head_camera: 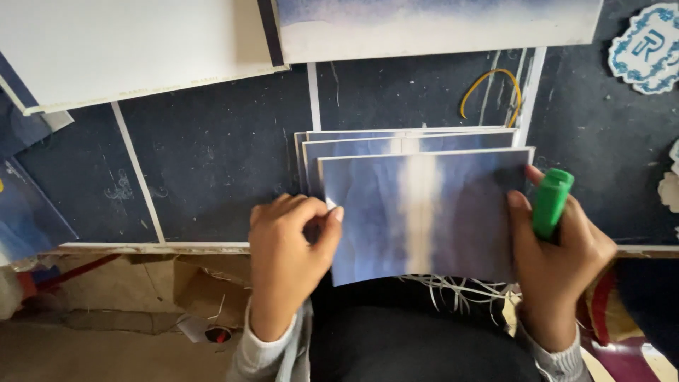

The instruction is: The person sits cross-legged and repeatedly picks up blue and white papers from a stack. They use a green eraser to rub the surface of each paper, then place it on a pile. The person continues this process for multiple sheets.

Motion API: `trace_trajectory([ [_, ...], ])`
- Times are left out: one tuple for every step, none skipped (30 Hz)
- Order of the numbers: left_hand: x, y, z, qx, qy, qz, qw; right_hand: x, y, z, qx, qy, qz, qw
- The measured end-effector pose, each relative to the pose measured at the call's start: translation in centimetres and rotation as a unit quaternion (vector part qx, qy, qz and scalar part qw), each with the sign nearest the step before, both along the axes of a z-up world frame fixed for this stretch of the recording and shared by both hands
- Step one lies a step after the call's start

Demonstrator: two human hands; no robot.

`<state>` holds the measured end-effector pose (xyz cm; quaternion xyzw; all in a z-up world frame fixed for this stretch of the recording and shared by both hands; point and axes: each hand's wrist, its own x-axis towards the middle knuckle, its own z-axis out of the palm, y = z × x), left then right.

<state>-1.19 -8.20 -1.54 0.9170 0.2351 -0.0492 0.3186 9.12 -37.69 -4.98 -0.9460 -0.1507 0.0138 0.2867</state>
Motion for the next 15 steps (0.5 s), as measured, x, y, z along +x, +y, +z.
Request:
trace_trajectory([
  [-0.2,0.3,0.1,-0.026,0.001,0.008,1.0,0.0,0.0,-0.1,0.0,-0.002,-0.001,1.0],
  [-0.4,0.6,0.4,-0.029,-0.004,0.0,1.0,0.0,0.5,0.0,-0.003,-0.007,-0.009,1.0],
  [-0.6,0.8,0.7,-0.026,-0.004,0.011,1.0,0.1,0.8,0.0,0.005,-0.009,0.008,1.0],
  [-0.7,0.9,0.9,-0.027,-0.005,0.017,0.999,0.0,1.0,0.1,0.008,-0.012,0.02,1.0],
  [-1.1,0.9,0.6,-0.035,-0.009,0.006,0.999,0.1,1.7,0.5,0.0,-0.016,0.009,1.0],
  [-1.5,0.8,0.1,0.004,-0.016,0.017,1.0,0.2,2.2,0.8,0.025,-0.009,0.024,0.999],
  [-1.9,0.7,-0.3,0.044,-0.024,0.028,0.998,0.3,2.8,1.0,0.05,-0.002,0.04,0.998],
  [-1.7,0.6,-0.4,0.039,-0.027,0.021,0.999,0.3,2.5,0.9,0.045,-0.005,0.033,0.998],
  [-1.4,0.5,-0.4,0.03,-0.036,0.034,0.998,0.2,2.4,0.8,0.023,-0.002,0.037,0.999],
  [-1.3,0.5,-0.3,0.023,-0.042,0.047,0.998,0.0,2.2,0.7,0.003,0.003,0.042,0.999],
  [-1.4,0.5,-0.7,0.02,-0.044,0.041,0.998,-0.1,2.1,0.5,0.0,0.0,0.035,0.999],
  [-1.6,0.5,-0.9,0.021,-0.033,0.048,0.998,-0.1,1.9,0.3,-0.002,-0.003,0.043,0.999],
  [-1.9,0.6,-1.2,0.023,-0.022,0.055,0.998,-0.3,1.8,0.1,-0.005,-0.005,0.052,0.999],
  [-1.7,0.5,-1.1,0.023,-0.022,0.052,0.998,-0.3,1.8,0.1,-0.005,-0.006,0.049,0.999],
  [-1.6,0.5,-1.0,0.018,-0.023,0.053,0.998,-0.3,1.8,0.1,-0.009,-0.004,0.05,0.999],
])
